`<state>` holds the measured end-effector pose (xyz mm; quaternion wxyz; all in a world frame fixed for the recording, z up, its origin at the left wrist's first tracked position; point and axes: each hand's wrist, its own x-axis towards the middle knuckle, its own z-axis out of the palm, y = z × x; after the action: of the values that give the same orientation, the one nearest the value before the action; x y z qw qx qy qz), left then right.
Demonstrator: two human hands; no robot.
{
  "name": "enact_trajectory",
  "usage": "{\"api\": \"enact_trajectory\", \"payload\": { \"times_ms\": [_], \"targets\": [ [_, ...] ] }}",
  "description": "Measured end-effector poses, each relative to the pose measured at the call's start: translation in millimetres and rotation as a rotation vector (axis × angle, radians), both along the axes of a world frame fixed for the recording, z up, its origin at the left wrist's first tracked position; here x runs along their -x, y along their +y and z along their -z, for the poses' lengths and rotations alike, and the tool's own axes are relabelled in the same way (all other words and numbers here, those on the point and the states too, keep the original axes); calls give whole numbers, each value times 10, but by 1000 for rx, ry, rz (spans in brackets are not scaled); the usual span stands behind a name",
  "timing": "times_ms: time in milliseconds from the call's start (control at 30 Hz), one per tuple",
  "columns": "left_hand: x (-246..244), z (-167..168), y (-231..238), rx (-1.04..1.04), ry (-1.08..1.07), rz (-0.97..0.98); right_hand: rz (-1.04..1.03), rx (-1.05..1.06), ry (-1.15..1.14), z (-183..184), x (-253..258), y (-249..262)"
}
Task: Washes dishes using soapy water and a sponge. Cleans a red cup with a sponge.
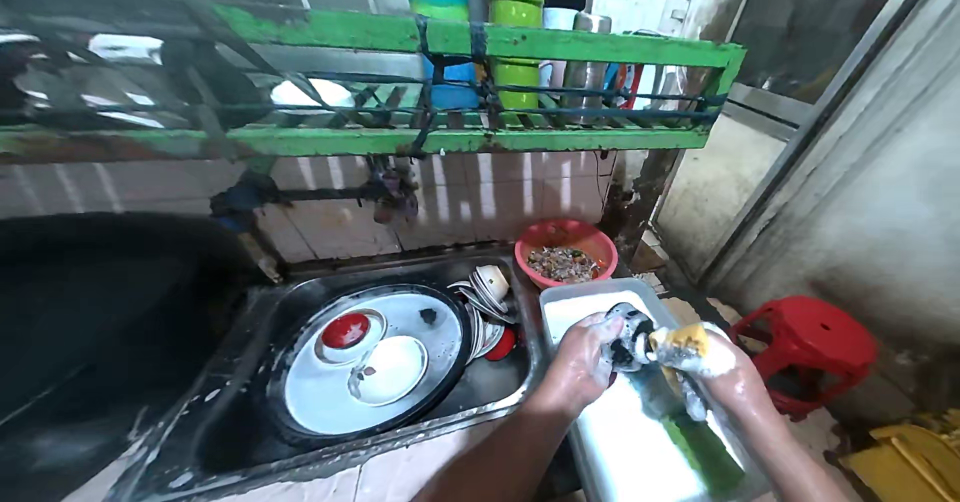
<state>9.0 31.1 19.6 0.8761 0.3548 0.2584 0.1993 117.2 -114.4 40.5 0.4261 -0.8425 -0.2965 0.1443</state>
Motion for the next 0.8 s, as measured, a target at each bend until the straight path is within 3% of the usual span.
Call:
{"api": "enact_trajectory", "payload": {
  "times_ms": [100, 233, 300, 367, 467, 533, 600, 667, 800],
  "targets": [
    [-17, 60, -16, -69, 48, 57, 2, -5, -133, -71, 193, 59],
    [42, 66, 79, -102, 120, 43, -300, -148, -504, 286, 228, 10],
    [84, 124, 126, -85, 87, 59, -341, -33, -374, 255, 111, -81],
    [79, 165, 136, -72, 64, 93, -255, 61, -234, 107, 52, -82],
    [82, 146, 138, -100, 106, 125, -168, -49, -345, 107, 206, 53],
    [114, 137, 192, -111, 123, 108, -220, -150, -534, 358, 278, 128],
    [158, 169, 266, -101, 114, 54, -288, -161, -517, 515, 335, 118],
    [185, 238, 339, -41, 74, -33, -330, 30, -328, 554, 341, 48],
    [171, 256, 426, 125, 75, -185, -476, 679, -152, 764, 434, 155]
  ]
}}
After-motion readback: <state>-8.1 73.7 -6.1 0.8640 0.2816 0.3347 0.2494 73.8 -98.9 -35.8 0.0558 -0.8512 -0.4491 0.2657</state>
